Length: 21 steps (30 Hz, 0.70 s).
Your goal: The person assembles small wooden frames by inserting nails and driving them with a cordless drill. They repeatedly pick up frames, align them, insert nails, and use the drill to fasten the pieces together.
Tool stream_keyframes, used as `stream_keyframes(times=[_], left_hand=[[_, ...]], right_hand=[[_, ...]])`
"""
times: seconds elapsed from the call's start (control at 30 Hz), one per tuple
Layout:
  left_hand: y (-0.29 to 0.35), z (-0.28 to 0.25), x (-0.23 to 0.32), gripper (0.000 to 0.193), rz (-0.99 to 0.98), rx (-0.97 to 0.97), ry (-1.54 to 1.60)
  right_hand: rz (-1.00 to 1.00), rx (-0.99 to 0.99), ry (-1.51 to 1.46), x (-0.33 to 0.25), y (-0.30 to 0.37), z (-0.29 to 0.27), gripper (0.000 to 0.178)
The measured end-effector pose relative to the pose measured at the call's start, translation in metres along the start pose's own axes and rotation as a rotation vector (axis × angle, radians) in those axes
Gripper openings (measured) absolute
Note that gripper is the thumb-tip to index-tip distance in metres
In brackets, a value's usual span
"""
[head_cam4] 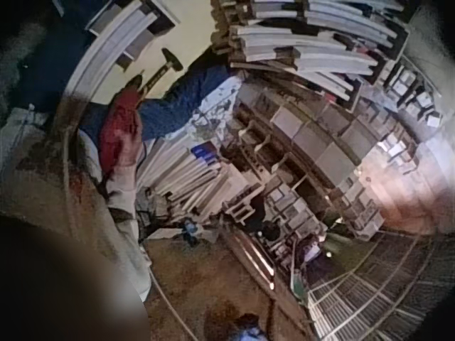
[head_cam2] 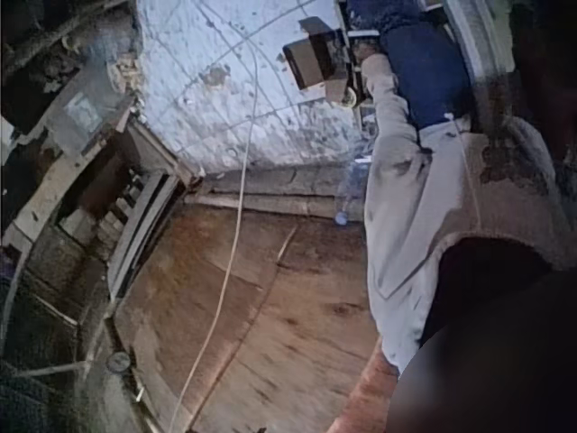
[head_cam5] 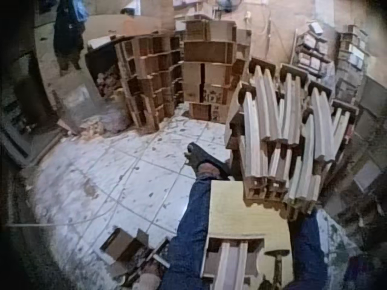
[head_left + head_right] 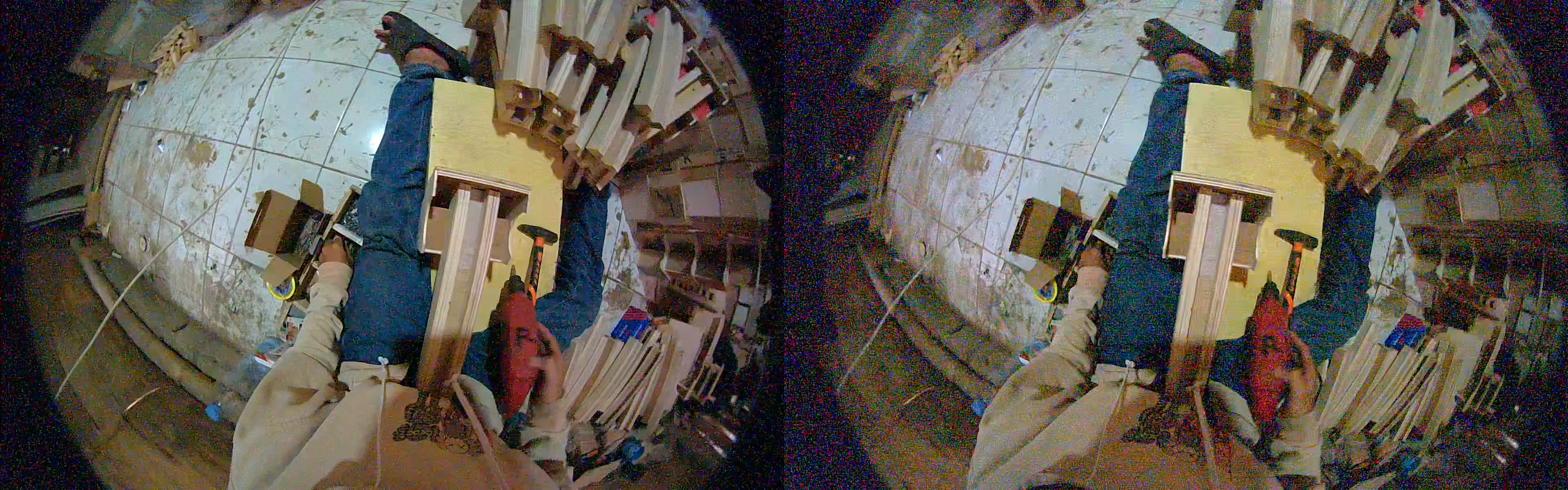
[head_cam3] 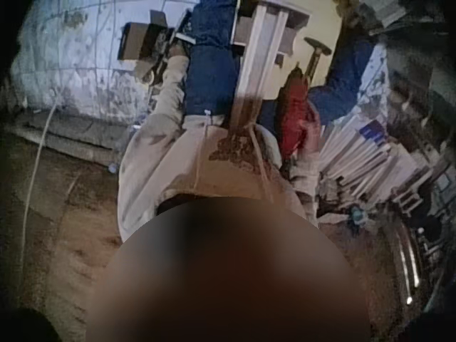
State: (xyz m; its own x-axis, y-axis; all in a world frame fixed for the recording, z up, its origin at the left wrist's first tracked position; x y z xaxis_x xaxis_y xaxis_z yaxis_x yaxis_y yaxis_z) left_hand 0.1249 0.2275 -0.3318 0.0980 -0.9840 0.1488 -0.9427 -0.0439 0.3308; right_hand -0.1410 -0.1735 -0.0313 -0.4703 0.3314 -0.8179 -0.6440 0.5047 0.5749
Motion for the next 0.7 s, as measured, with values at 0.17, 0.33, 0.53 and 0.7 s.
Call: stream_keyframes(times=[0.17, 0.33, 0.53, 0.7], left_hand=[[0.017, -0.028, 0.01, 0.025, 0.255, 0.283, 0.051], [0.002, 0.009, -0.013, 0.031, 0.156, 0.218, 0.359], [0.008, -0.014, 0.007, 0.024, 0.283, 0.324, 0.082], [0.034, -0.076, 0.015, 0.021, 0.234, 0.363, 0.381]], right_hand=[[0.244, 0.056, -0.687, -0.021, 0.007, -0.027, 0.061], [0.154, 0.033, 0.029, -0.021, 0.006, -0.03, 0.067], [0.113, 0.03, 0.121, -0.014, 0.015, -0.026, 0.071], [-0.026, 0.062, 0.165, -0.077, 0.042, -0.023, 0.076]])
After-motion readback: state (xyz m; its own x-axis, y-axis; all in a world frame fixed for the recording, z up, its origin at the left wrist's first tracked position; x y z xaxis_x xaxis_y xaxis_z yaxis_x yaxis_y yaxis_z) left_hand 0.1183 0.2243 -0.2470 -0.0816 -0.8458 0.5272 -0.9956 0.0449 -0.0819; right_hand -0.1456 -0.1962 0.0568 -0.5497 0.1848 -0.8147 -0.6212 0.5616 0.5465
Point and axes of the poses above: each hand's wrist, its own y-axis away from the middle knuckle, its own z-axis out of the palm, x = y × z, the point moved 8 cm from there along -y, towards the middle knuckle, and after that the axes turned 3 degrees about -y, right-handed, at the moved point
